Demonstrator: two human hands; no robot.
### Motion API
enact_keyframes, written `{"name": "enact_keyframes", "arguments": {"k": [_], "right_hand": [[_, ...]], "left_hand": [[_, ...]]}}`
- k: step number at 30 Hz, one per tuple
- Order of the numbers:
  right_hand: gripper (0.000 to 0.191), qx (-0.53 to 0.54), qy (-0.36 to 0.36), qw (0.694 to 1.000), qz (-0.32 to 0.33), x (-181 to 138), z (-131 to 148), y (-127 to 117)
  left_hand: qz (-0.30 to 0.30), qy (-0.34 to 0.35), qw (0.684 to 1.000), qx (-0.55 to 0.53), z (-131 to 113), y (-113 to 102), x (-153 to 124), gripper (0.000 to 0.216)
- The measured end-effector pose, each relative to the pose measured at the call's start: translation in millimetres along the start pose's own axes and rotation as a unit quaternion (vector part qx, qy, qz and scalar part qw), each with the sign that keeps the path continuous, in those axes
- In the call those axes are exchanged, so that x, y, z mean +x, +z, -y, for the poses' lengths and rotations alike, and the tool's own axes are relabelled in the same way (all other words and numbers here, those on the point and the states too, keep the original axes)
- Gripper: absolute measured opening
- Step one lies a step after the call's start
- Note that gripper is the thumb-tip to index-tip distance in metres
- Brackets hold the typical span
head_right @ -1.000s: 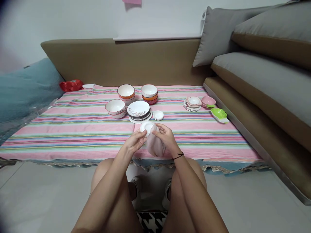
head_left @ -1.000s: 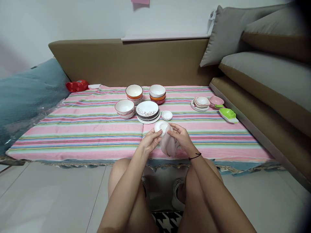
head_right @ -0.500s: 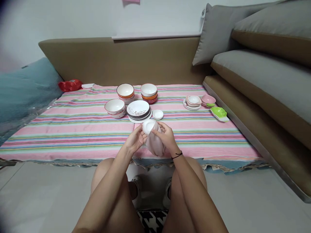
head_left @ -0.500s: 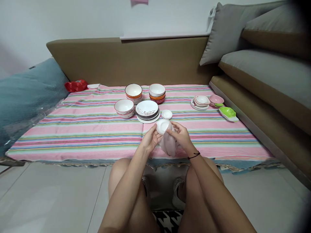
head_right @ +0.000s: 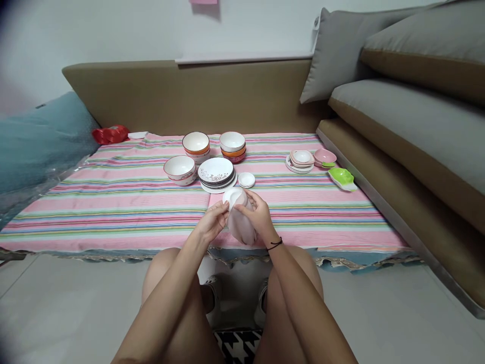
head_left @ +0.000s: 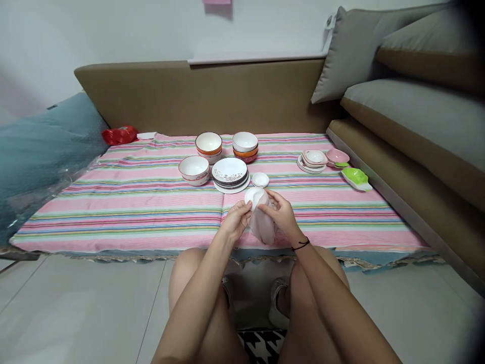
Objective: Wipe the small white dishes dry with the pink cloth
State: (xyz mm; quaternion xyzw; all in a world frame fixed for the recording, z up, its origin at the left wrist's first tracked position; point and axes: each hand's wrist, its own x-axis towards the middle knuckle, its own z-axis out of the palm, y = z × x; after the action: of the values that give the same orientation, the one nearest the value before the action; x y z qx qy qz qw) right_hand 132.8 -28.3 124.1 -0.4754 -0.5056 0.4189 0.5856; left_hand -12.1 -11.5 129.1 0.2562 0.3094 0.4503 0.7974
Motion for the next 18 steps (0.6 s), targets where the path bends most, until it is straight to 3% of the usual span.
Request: {"name": "enact_keyframes", "arguments": {"k": [7,18], "right_hand": [[0.062,0.014,0.008,1.0,-0.003,0.6,-1.6,-0.6],[0.065,0.05,0.028,0.998,0.02,-0.9,-0.7,2.4]], "left_hand": [[-0.004,0.051,0.996,0.074,-0.6,5.0,-3.2,0.048],[-0.013,0.061,0.995,0.075,-1.6,6.1,-2.5,0.043]]}}
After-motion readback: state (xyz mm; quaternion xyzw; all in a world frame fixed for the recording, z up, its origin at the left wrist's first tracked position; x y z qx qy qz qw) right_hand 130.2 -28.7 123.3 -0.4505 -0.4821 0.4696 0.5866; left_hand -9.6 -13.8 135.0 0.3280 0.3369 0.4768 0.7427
